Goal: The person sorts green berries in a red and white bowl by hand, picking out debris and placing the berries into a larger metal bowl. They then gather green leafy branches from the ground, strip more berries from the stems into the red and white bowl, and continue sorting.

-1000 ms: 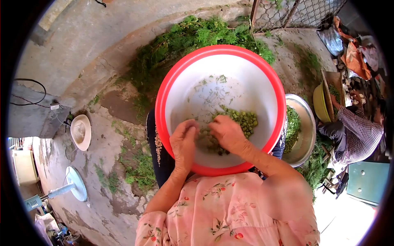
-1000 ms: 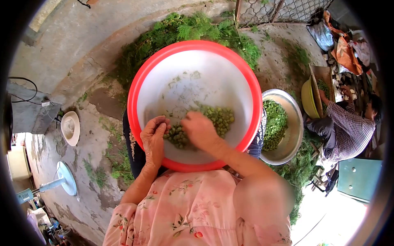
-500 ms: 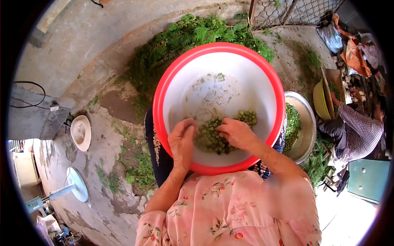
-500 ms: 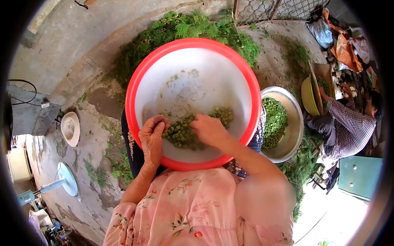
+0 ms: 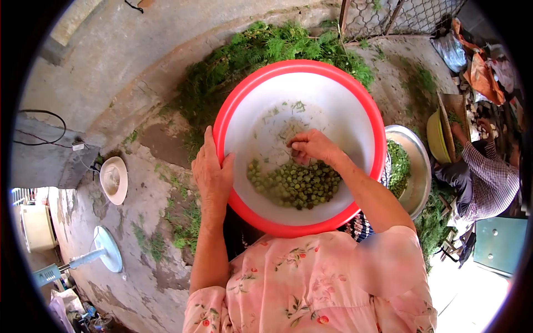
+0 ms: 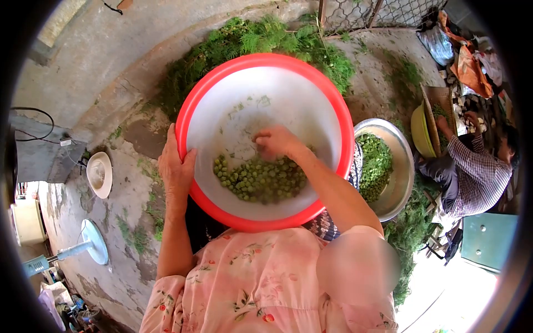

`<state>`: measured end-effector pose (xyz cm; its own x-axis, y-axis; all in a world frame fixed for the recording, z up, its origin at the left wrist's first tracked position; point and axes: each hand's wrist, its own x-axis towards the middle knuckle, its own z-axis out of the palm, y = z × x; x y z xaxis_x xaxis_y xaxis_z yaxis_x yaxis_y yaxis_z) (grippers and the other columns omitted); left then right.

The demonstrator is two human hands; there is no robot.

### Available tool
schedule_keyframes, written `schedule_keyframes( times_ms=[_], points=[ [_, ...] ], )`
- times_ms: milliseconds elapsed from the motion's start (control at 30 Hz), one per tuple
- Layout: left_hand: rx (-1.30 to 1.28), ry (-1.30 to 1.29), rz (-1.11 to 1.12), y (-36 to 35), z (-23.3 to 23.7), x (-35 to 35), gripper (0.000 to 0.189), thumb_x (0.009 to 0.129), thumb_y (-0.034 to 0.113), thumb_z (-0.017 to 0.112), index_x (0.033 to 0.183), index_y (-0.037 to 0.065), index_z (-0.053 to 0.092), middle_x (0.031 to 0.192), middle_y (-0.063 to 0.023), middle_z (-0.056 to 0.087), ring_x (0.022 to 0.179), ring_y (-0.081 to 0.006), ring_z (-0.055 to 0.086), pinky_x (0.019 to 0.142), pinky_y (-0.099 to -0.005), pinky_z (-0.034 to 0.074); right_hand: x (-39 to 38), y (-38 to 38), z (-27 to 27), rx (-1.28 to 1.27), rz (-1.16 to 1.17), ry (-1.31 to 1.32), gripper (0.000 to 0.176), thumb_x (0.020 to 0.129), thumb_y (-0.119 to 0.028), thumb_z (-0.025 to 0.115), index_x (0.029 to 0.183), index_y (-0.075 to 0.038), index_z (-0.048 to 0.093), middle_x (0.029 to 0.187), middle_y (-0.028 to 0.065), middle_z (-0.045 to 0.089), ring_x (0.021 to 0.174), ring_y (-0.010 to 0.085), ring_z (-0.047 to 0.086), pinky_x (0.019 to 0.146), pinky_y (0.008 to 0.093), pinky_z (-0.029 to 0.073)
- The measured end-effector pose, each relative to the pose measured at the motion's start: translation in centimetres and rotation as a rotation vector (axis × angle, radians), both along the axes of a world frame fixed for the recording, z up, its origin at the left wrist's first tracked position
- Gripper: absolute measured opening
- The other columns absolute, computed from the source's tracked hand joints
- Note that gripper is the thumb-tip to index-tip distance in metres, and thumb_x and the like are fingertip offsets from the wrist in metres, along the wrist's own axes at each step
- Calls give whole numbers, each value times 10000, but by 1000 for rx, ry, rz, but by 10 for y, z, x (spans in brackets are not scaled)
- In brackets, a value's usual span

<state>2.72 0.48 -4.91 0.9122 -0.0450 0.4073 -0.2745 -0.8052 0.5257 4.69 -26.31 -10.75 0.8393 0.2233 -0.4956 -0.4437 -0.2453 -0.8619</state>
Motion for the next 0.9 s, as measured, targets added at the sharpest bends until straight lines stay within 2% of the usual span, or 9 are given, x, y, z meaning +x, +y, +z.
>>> schedule_keyframes(
  times_ms=[33, 133, 267, 367, 500, 533, 667, 767, 900],
  points=[
    [12, 20, -9, 0, -2, 3, 707, 764, 121, 641, 1410, 95, 354, 1128, -154, 586, 1045, -343, 558, 881, -438, 440, 6, 2, 1, 25, -25, 4, 235, 915, -105, 544, 1099, 11, 631, 913, 83, 670, 787, 138, 658, 655, 270, 534],
    [-70, 74, -7, -4, 0, 6, 708, 767, 141, 633, 1418, 122, 354, 1095, -133, 601, 974, -330, 590, 828, -436, 465, 20, 9, 1, 283, -395, -269, 280, 909, -100, 552, 1157, 25, 589, 981, 134, 666, 823, 198, 673, 737, 310, 551],
    [2, 173, 5, -1, -2, 16, 716, 772, 171, 618, 1430, 147, 337, 1105, -123, 612, 932, -330, 609, 800, -433, 479, 11, 16, 17, 429, -203, -59, 316, 907, -95, 555, 1186, 53, 552, 1008, 167, 654, 865, 253, 672, 795, 345, 559],
    [32, 229, 17, -2, -2, 20, 715, 776, 193, 609, 1434, 155, 331, 1121, -125, 615, 940, -336, 609, 809, -444, 473, 12, 19, -5, 373, -50, 43, 316, 914, -101, 550, 1185, 61, 548, 981, 160, 653, 851, 259, 674, 789, 340, 562],
    [75, 252, 24, -4, -1, 22, 716, 781, 209, 601, 1437, 149, 320, 1130, -135, 616, 949, -344, 609, 817, -459, 468, 34, 27, -19, 515, -551, -225, 318, 919, -101, 546, 1190, 65, 544, 988, 138, 642, 918, 234, 649, 831, 328, 547],
    [87, 242, 21, -5, -2, 23, 716, 782, 211, 598, 1438, 147, 317, 1127, -140, 618, 951, -346, 609, 819, -462, 467, 38, 28, -15, 531, -570, -254, 323, 918, -91, 537, 1199, 68, 535, 1020, 142, 637, 947, 228, 635, 851, 327, 540],
    [76, 268, 31, -7, -1, 26, 706, 781, 196, 606, 1427, 128, 330, 1129, -167, 615, 969, -357, 605, 839, -451, 461, 30, 61, -1, 627, -319, -88, 334, 906, -81, 529, 1199, 78, 529, 1061, 179, 630, 941, 258, 642, 860, 349, 539],
    [40, 264, 25, -10, 3, 25, 699, 771, 166, 631, 1412, 101, 359, 1134, -193, 614, 993, -367, 599, 874, -433, 452, 29, 86, -16, 618, -198, 5, 340, 902, -78, 526, 1201, 83, 522, 1067, 184, 627, 945, 270, 642, 872, 366, 536],
    [52, 271, 26, -10, 6, 22, 697, 773, 161, 630, 1413, 101, 358, 1140, -195, 611, 992, -363, 600, 872, -431, 451, 42, 82, -23, 650, -452, -57, 327, 906, -79, 524, 1194, 76, 522, 1062, 178, 624, 933, 270, 645, 876, 381, 535]
  ],
)
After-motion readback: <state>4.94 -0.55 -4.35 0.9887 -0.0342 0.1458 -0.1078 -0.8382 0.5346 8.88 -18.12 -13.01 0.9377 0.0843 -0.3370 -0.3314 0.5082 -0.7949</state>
